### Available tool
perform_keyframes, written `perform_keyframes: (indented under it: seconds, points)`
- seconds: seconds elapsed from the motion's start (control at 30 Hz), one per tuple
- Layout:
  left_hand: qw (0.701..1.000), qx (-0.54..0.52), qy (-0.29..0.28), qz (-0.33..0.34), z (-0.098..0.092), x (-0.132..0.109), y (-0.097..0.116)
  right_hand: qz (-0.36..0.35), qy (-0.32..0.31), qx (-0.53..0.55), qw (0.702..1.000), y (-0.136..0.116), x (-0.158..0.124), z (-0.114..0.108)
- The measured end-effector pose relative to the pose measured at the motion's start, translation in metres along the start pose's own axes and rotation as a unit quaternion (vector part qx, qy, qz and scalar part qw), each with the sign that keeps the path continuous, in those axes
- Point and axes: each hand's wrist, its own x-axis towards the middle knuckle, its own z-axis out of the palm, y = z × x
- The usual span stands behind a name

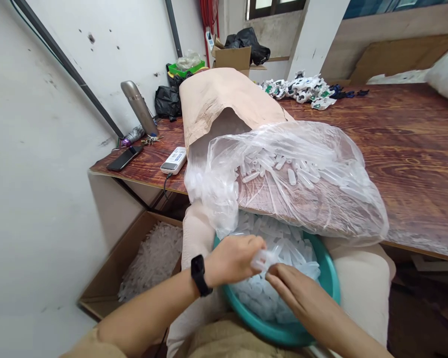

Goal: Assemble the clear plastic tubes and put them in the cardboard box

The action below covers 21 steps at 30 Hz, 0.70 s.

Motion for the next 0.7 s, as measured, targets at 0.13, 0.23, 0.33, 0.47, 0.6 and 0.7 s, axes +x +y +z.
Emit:
perform_keyframes:
  seconds: [0.13,0.23,0.33,0.47,0.6,0.7]
  points:
    - [0.999,0.027,-0.004,-0.039,-0.001,0.040,-0.012,-0.044,-0.034,-0.108,0.993,-0.002,0.018,0.017]
    - [0.998,0.044,-0.023,-0.038,0.008,0.064,-0.014,-0.049,-0.062,-0.125,0.989,-0.007,0.028,0.030]
    - [0.996,0.060,-0.045,-0.050,0.019,0.078,-0.013,-0.046,-0.073,-0.121,0.989,-0.010,0.033,0.037]
    - [0.993,0.068,-0.066,-0.067,0.028,0.081,-0.012,-0.033,-0.077,-0.107,0.991,-0.008,0.033,0.033]
    - [0.993,0.061,-0.067,-0.081,0.029,0.077,-0.014,-0.037,-0.089,-0.081,0.992,-0.001,0.030,0.024]
    - [0.993,0.040,-0.060,-0.092,0.027,0.073,-0.017,-0.036,-0.089,-0.076,0.992,0.001,0.029,0.024]
